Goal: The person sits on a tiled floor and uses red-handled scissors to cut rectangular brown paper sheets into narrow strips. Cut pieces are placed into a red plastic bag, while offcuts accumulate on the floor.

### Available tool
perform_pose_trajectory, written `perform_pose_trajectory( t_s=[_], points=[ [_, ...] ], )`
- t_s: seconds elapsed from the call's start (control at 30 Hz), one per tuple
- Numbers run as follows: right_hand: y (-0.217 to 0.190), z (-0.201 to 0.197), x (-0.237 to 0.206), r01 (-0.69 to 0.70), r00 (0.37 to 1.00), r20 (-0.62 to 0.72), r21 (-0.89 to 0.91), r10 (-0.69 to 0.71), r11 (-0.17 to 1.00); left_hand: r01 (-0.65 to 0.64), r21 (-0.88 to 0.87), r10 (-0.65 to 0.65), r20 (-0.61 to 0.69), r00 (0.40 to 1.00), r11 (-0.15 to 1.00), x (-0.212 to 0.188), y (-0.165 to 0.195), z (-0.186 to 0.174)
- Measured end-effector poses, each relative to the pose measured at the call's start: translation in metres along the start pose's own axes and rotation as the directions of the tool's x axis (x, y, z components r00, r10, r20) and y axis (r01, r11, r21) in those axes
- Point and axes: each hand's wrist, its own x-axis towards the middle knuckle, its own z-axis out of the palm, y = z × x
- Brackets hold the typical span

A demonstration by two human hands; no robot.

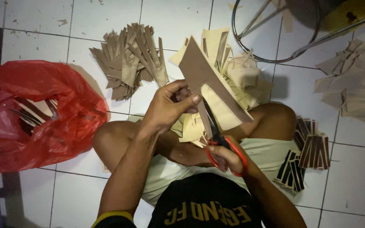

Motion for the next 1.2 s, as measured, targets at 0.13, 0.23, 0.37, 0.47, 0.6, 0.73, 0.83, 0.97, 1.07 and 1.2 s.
perform_pose_trajectory(
  t_s=[0.13, 0.23, 0.37, 0.47, 0.6, 0.73, 0.83, 0.97, 1.07, 1.2],
  points=[
    [0.009, 0.002, -0.006, -0.031, 0.999, -0.036, -0.034, 0.029, 0.999, 0.026, -0.028, -0.027, -0.019, 0.999, 0.999, 0.001, 0.008, -0.010],
    [0.016, 0.000, -0.006, -0.009, 0.999, -0.031, -0.031, 0.008, 0.999, 0.000, -0.060, 0.000, -0.002, 1.000, 0.998, -0.001, 0.003, -0.011],
    [0.020, -0.003, -0.004, -0.003, 1.000, 0.028, 0.146, -0.001, 0.989, -0.014, -0.072, 0.010, -0.056, 0.998, 0.997, -0.003, -0.008, -0.009],
    [0.022, -0.002, -0.003, 0.024, 0.998, -0.066, 0.087, -0.018, 0.996, 0.004, -0.170, -0.009, -0.029, 1.000, 0.985, -0.006, -0.012, -0.009],
    [0.022, 0.001, -0.007, -0.029, 0.999, -0.029, 0.115, 0.033, 0.993, 0.019, -0.255, -0.034, -0.056, 0.998, 0.967, -0.009, -0.016, -0.002],
    [0.016, 0.001, -0.008, 0.021, 1.000, 0.000, 0.129, -0.021, 0.991, 0.006, -0.286, -0.021, -0.047, 0.999, 0.958, -0.013, -0.012, 0.008],
    [0.012, 0.000, -0.010, 0.021, 1.000, -0.017, 0.106, -0.019, 0.994, 0.037, -0.242, -0.046, -0.032, 0.998, 0.969, -0.014, -0.002, 0.009],
    [0.011, 0.002, -0.015, -0.047, 0.996, -0.068, 0.033, 0.049, 0.998, 0.036, -0.251, -0.040, -0.008, 0.999, 0.967, -0.016, 0.014, 0.005],
    [0.012, 0.002, -0.016, -0.087, 0.993, -0.080, 0.018, 0.088, 0.996, -0.039, -0.044, 0.032, -0.144, 0.989, 0.998, -0.019, 0.019, 0.003],
    [0.014, -0.001, -0.014, -0.045, 0.998, -0.040, 0.135, 0.051, 0.990, -0.128, -0.032, 0.122, -0.147, 0.982, 0.991, -0.023, 0.011, 0.011]
  ],
)
